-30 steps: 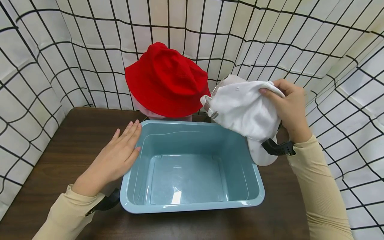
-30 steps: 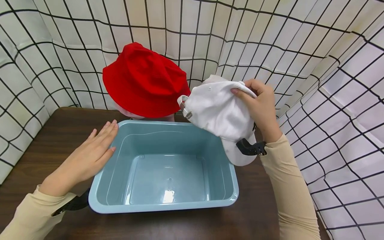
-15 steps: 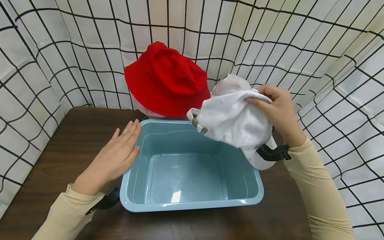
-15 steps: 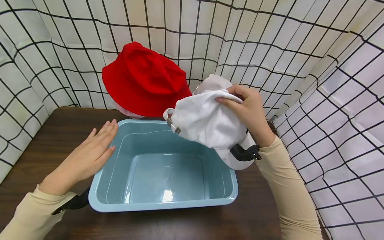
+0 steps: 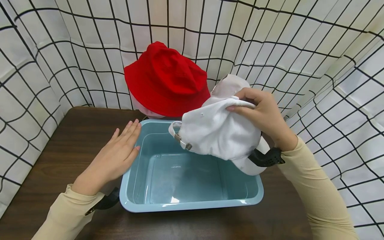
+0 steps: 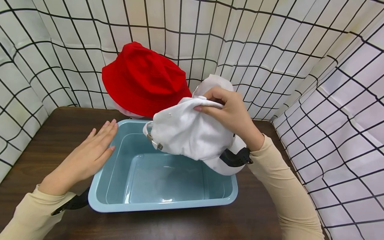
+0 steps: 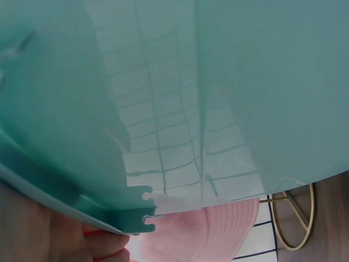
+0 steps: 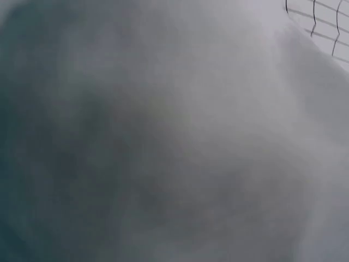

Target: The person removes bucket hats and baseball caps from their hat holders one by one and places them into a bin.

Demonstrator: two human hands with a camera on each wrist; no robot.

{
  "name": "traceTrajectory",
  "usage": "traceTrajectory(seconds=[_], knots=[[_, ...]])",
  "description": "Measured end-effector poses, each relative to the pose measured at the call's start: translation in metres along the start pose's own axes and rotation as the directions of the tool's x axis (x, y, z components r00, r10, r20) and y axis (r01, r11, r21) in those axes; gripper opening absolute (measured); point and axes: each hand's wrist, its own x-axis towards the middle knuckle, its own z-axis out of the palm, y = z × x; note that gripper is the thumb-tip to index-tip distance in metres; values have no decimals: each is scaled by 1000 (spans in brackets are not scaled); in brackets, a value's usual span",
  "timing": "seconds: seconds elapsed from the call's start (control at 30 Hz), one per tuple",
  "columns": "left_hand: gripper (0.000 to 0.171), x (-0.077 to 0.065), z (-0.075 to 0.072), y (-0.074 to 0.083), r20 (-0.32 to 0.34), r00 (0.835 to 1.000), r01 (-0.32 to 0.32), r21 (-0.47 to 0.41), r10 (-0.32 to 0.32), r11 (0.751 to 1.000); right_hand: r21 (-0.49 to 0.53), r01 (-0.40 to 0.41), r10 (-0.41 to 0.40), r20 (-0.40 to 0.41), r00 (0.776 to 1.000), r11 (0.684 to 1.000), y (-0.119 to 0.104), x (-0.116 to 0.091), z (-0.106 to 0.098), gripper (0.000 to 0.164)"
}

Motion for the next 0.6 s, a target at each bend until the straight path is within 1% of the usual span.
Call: traceTrajectory(seconds=[0.23,0.37,0.47,0.6], knots=[[64,0,0,1,-11,1000,-2,-2,2,1000,41,63,-66,92,994,997,-10,0,10,11],[64,0,0,1,-16,1000,0,-3,0,1000,61,67,-75,136,988,996,-15,-1,16,12],[64,0,1,1,-11,1000,1,-4,-1,1000,99,74,-89,164,982,992,-17,-3,22,15],[65,-1,1,0,-5,1000,4,-8,-4,1000,162,80,-114,216,970,984,-22,-6,29,17]])
